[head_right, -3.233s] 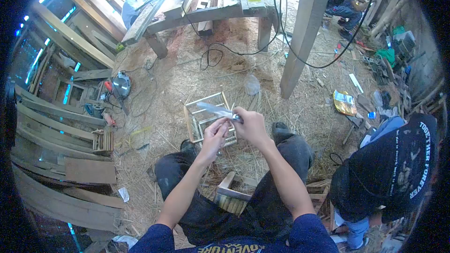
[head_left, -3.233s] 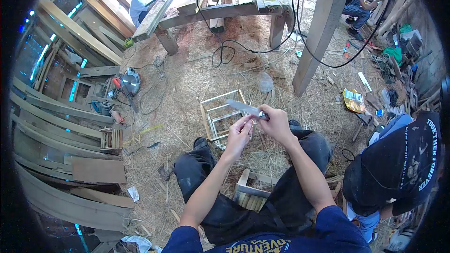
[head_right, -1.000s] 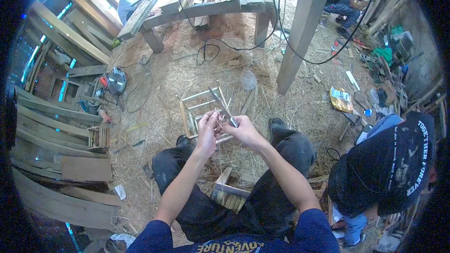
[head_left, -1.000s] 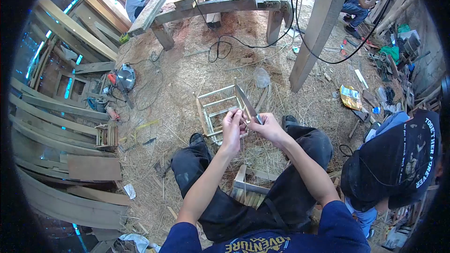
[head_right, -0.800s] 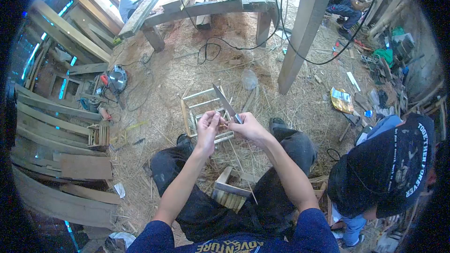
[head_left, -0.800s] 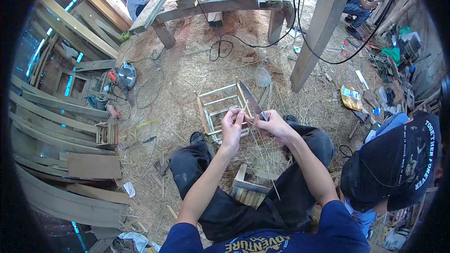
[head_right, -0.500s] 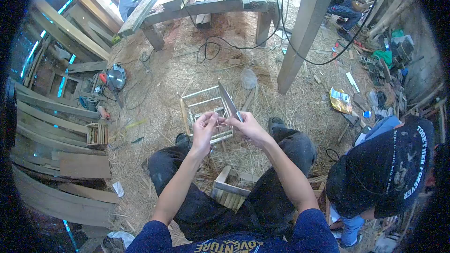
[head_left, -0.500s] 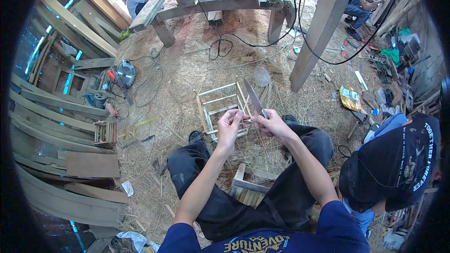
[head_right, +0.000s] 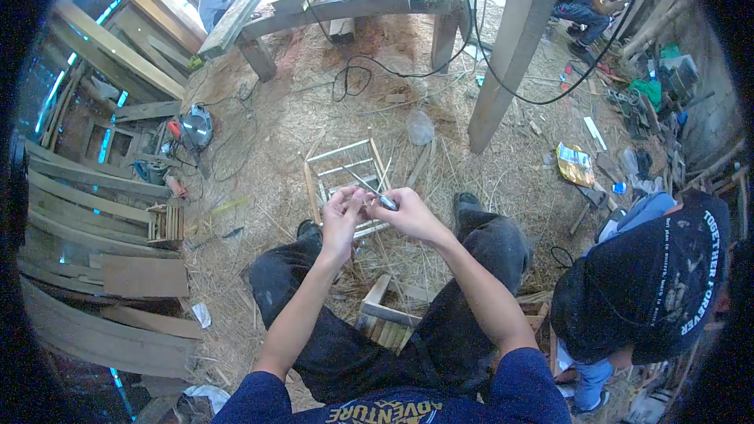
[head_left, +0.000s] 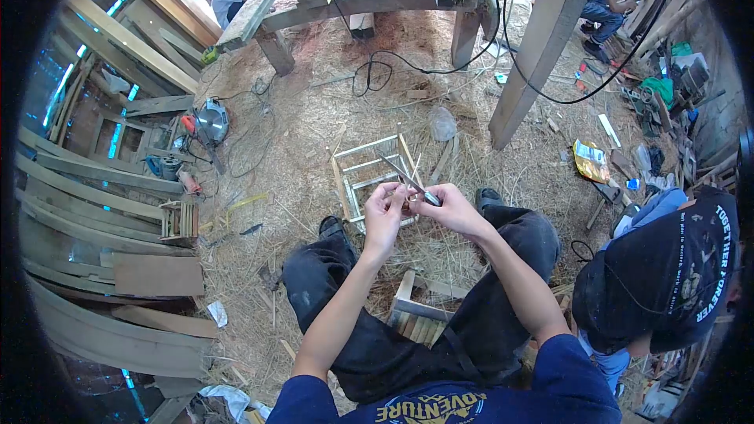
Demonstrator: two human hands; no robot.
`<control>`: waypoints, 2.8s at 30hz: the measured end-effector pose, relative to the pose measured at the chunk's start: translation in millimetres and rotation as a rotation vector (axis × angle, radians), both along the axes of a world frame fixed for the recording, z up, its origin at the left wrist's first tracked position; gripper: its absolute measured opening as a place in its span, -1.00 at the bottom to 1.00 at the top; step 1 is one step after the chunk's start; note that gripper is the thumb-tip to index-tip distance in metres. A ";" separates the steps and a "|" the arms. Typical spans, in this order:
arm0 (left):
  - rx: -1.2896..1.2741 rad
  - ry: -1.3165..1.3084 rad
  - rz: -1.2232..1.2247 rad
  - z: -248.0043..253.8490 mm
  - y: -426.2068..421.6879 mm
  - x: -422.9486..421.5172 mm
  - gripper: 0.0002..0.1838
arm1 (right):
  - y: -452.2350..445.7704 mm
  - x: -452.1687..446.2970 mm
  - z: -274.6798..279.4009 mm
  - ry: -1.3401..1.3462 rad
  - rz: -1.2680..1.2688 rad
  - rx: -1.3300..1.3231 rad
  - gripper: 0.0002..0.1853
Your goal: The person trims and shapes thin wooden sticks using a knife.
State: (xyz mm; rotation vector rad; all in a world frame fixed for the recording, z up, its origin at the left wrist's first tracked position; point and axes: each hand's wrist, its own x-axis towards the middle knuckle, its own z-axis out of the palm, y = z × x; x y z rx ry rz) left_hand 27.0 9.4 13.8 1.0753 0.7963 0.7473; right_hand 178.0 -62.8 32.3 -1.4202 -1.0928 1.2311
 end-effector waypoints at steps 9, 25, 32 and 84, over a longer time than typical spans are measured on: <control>-0.075 0.031 -0.126 -16.3 0.5 1.4 -0.78 | -0.2 -5.3 -2.8 0.178 -0.073 -0.106 -0.69; -0.137 -0.113 0.265 -25.1 18.9 8.0 -0.85 | -23.5 6.0 5.8 0.514 -0.129 -0.076 -0.74; -0.191 -0.209 0.010 -2.8 5.4 6.2 -0.83 | -19.9 19.1 -8.5 0.389 -0.309 -0.017 -0.79; 0.049 -0.042 -0.130 1.6 -4.4 21.6 -0.73 | -10.6 -0.2 -7.9 0.453 -0.345 -0.178 -0.77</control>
